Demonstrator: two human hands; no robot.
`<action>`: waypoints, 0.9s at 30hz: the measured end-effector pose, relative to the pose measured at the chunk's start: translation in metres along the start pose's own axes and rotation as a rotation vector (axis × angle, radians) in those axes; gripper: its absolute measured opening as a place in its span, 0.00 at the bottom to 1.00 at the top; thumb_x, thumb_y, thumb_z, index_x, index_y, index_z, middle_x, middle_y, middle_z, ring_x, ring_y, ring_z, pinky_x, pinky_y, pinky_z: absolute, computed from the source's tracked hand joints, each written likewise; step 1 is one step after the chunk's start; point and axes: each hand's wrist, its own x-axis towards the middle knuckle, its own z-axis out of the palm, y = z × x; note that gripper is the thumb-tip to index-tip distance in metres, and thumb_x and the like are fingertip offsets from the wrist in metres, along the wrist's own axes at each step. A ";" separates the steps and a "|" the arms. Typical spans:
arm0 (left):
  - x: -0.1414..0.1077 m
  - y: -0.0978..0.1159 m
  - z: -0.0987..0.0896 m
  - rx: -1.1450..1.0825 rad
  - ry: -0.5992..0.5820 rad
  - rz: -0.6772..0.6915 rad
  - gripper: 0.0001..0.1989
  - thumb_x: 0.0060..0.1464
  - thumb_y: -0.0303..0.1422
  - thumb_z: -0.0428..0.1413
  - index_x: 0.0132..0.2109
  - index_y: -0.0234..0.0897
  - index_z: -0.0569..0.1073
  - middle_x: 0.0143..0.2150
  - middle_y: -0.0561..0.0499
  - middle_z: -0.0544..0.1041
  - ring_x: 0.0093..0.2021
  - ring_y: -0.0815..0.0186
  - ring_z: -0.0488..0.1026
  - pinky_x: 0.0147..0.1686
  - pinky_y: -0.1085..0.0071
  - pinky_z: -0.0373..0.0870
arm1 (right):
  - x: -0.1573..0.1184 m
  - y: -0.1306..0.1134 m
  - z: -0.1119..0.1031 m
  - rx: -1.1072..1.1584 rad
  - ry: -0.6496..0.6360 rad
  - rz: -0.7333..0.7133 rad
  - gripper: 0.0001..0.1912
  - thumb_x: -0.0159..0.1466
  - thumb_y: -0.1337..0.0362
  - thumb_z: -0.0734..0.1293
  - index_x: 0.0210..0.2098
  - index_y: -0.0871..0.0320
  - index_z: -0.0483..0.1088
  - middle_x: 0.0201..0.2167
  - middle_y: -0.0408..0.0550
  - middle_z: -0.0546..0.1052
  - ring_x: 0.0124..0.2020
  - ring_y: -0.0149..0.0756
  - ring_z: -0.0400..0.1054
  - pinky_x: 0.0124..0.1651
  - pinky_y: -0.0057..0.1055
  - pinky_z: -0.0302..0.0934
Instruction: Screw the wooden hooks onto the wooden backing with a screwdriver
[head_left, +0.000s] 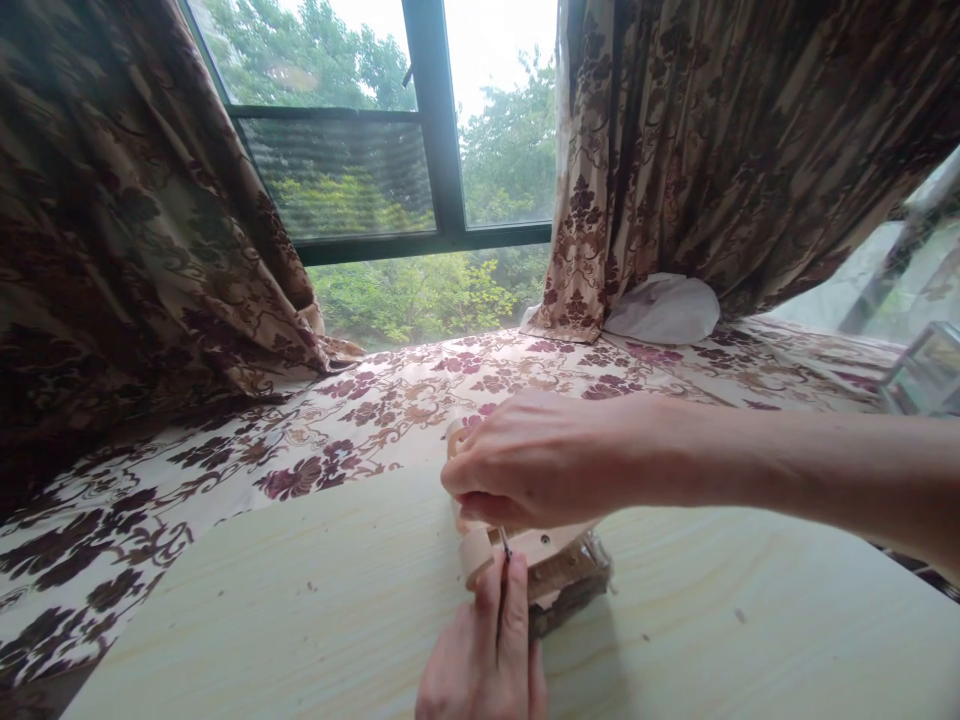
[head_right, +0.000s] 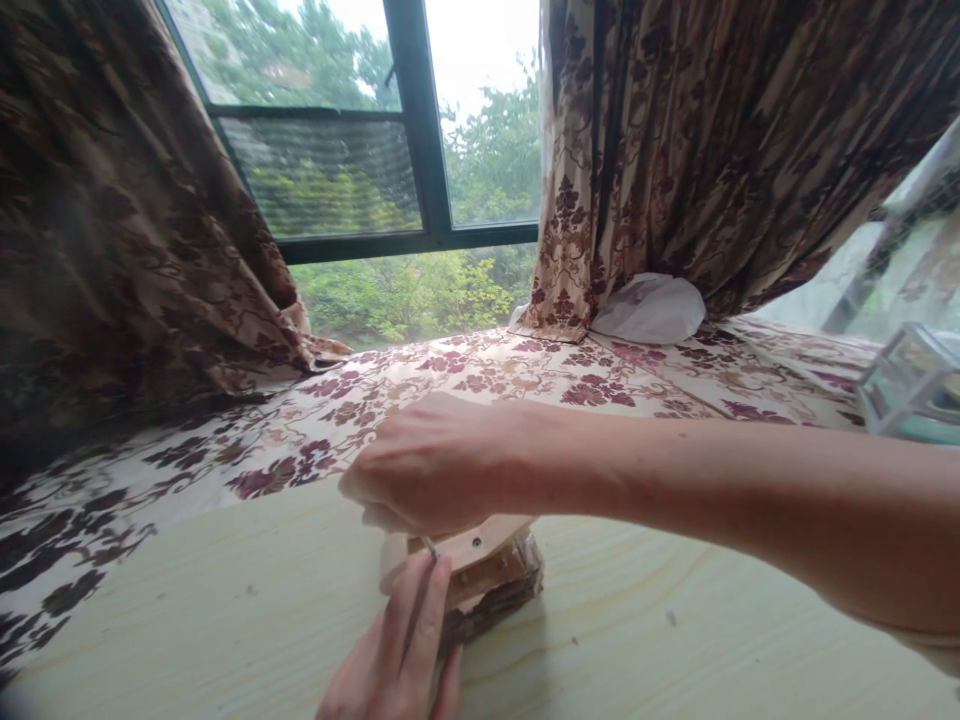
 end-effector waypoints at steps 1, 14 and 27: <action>0.000 0.000 0.000 0.002 -0.002 0.000 0.25 0.50 0.25 0.52 0.57 0.32 0.64 0.57 0.47 0.68 0.39 0.67 0.73 0.33 0.71 0.70 | 0.001 0.000 0.002 -0.006 0.005 0.009 0.10 0.64 0.63 0.60 0.28 0.59 0.68 0.23 0.43 0.69 0.20 0.27 0.46 0.23 0.30 0.40; -0.004 -0.002 0.006 -0.001 0.054 0.010 0.26 0.50 0.24 0.52 0.58 0.33 0.62 0.59 0.47 0.67 0.42 0.66 0.74 0.36 0.71 0.72 | -0.002 -0.004 -0.004 0.041 -0.068 0.102 0.09 0.61 0.59 0.63 0.32 0.58 0.69 0.25 0.44 0.69 0.21 0.28 0.49 0.22 0.29 0.42; -0.002 -0.006 0.000 -0.023 -0.003 0.064 0.25 0.52 0.19 0.50 0.58 0.30 0.62 0.58 0.45 0.66 0.43 0.68 0.73 0.39 0.73 0.70 | -0.009 -0.003 0.004 0.140 -0.024 0.274 0.05 0.58 0.67 0.62 0.26 0.58 0.63 0.20 0.40 0.60 0.20 0.27 0.45 0.22 0.28 0.41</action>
